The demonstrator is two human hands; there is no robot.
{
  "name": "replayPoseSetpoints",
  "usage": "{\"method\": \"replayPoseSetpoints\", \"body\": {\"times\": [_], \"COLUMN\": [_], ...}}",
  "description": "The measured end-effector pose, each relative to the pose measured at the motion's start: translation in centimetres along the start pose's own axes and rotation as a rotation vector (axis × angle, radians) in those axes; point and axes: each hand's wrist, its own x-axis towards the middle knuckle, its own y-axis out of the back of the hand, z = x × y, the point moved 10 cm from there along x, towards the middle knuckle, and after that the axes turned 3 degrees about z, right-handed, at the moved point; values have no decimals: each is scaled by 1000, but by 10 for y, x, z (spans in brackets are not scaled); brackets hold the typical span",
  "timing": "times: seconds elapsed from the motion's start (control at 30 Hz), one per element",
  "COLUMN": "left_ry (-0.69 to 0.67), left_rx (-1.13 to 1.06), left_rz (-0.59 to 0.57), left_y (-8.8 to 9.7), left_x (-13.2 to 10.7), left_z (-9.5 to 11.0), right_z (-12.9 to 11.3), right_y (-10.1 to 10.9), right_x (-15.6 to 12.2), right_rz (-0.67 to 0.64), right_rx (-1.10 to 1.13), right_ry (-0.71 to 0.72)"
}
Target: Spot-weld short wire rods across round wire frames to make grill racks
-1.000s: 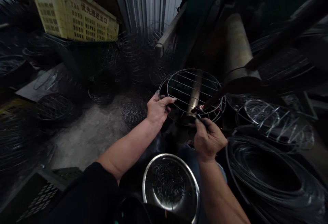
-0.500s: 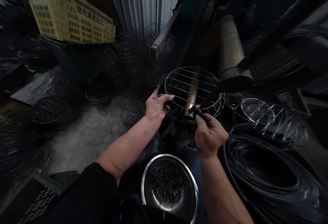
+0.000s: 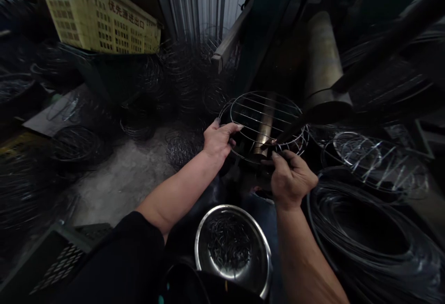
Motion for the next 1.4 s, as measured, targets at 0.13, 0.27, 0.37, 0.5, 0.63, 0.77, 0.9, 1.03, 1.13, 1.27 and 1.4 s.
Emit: {"method": "replayPoseSetpoints", "body": {"times": [0.13, 0.27, 0.37, 0.5, 0.63, 0.77, 0.9, 1.03, 1.13, 1.27, 1.4], "left_ry": [16, 17, -13, 13, 42, 45, 43, 45, 81, 74, -27], "left_rx": [14, 127, 186, 243, 221, 195, 164, 144, 158, 154, 77], "left_rz": [9, -53, -59, -97, -98, -134, -139, -134, -110, -90, -125], "left_y": [1, -2, -2, -8, -8, -10, -10, -7, -2, 1, -2], "left_x": [-1, 1, 8, 18, 21, 18, 17, 18, 18, 16, 7], "left_z": [-2, 3, 14, 20, 17, 16, 17, 15, 8, 4, 9], "right_z": [-2, -13, -19, -7, 3, 17, 22, 8, 1, -3, -9], "right_y": [-3, 35, 60, 52, 35, 24, 27, 28, 20, 9, 7], "right_x": [-3, -12, -21, -34, -47, -65, -67, -49, -39, -34, -24], "right_rz": [-13, 108, 76, -179, -302, -444, -478, -401, -371, -327, -252], "right_rx": [139, 119, 30, 24, 43, -22, -47, -29, 35, 107, 5], "right_ry": [-93, -57, -24, -186, -304, -354, -326, -234, -263, -299, -204]}}
